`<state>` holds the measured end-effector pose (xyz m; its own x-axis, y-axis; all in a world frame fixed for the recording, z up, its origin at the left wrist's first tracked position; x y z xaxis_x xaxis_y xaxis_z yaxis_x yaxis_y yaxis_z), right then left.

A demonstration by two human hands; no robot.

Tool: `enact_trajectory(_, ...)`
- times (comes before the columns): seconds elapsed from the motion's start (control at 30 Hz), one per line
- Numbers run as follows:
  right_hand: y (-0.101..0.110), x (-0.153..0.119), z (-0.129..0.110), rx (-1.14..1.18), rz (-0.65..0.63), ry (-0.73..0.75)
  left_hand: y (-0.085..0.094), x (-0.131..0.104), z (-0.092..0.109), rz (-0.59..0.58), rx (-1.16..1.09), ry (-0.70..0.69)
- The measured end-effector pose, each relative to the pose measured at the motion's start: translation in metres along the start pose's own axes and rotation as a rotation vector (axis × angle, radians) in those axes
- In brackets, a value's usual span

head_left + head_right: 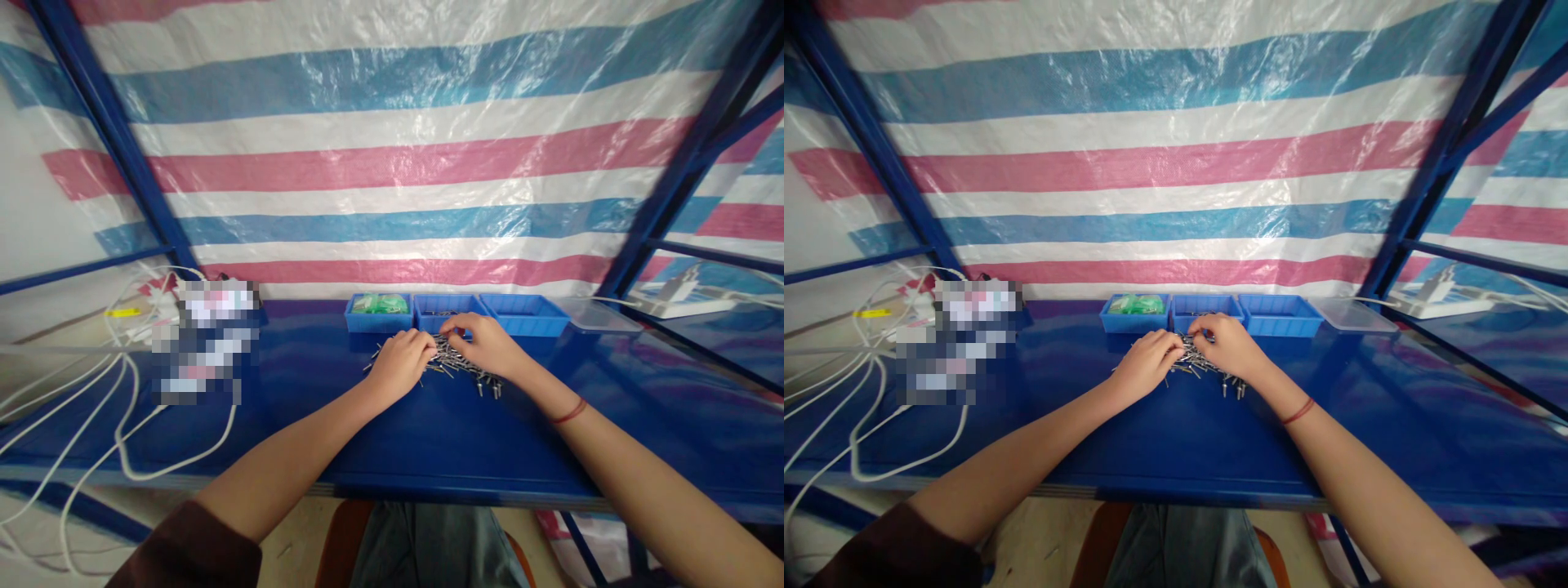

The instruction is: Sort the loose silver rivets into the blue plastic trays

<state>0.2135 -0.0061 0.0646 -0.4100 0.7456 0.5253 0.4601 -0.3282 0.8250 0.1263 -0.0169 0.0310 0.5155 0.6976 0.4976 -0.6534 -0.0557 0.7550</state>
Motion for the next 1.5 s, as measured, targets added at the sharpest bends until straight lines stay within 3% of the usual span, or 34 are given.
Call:
enact_trajectory(0.1, -0.01, -0.002, -0.004, 0.187, -0.085, -0.042, 0.012, 0.001, -0.016, 0.118, -0.251, 0.09)
enact_trajectory(0.23, -0.016, -0.002, 0.0, 0.399, -0.064, -0.117, 0.013, 0.001, -0.034, 0.202, -0.51, 0.187)
enact_trajectory(0.43, -0.012, -0.001, 0.006, 0.523, 0.029, -0.158, 0.008, 0.002, -0.035, 0.173, -0.64, 0.224)
enact_trajectory(0.63, -0.009, -0.002, 0.005, 0.442, 0.074, -0.178, 0.004, 0.002, -0.028, 0.119, -0.616, 0.206)
enact_trajectory(0.77, 0.0, -0.004, -0.01, 0.296, 0.104, -0.1, 0.003, 0.002, -0.029, 0.113, -0.613, 0.202)
enact_trajectory(1.0, 0.022, -0.007, -0.031, 0.117, 0.14, 0.111, 0.016, 0.002, -0.029, 0.195, -0.617, 0.202)
enact_trajectory(1.2, 0.014, -0.005, -0.027, 0.094, 0.057, 0.132, 0.026, 0.003, -0.03, 0.256, -0.654, 0.196)
enact_trajectory(1.3, 0.009, 0.001, -0.016, 0.048, 0.067, 0.078, 0.028, 0.003, -0.033, 0.284, -0.652, 0.211)
enact_trajectory(1.4, 0.013, 0.007, 0.01, -0.069, 0.184, -0.055, 0.029, 0.003, -0.033, 0.286, -0.588, 0.216)
enact_trajectory(1.5, 0.015, 0.01, 0.038, -0.251, 0.241, -0.168, 0.025, 0.004, -0.023, 0.195, -0.458, 0.144)
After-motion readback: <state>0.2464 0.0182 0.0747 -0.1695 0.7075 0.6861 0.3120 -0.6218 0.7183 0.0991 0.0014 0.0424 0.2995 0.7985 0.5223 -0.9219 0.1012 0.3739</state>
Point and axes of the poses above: each hand's wrist, its own x-axis towards the middle knuckle, its own y-axis out of the back of the hand, z = x × y, the point moved 10 cm from there along x, towards the middle knuckle, and after that the axes turned 12 degrees about -x, right-handed, at the moved point
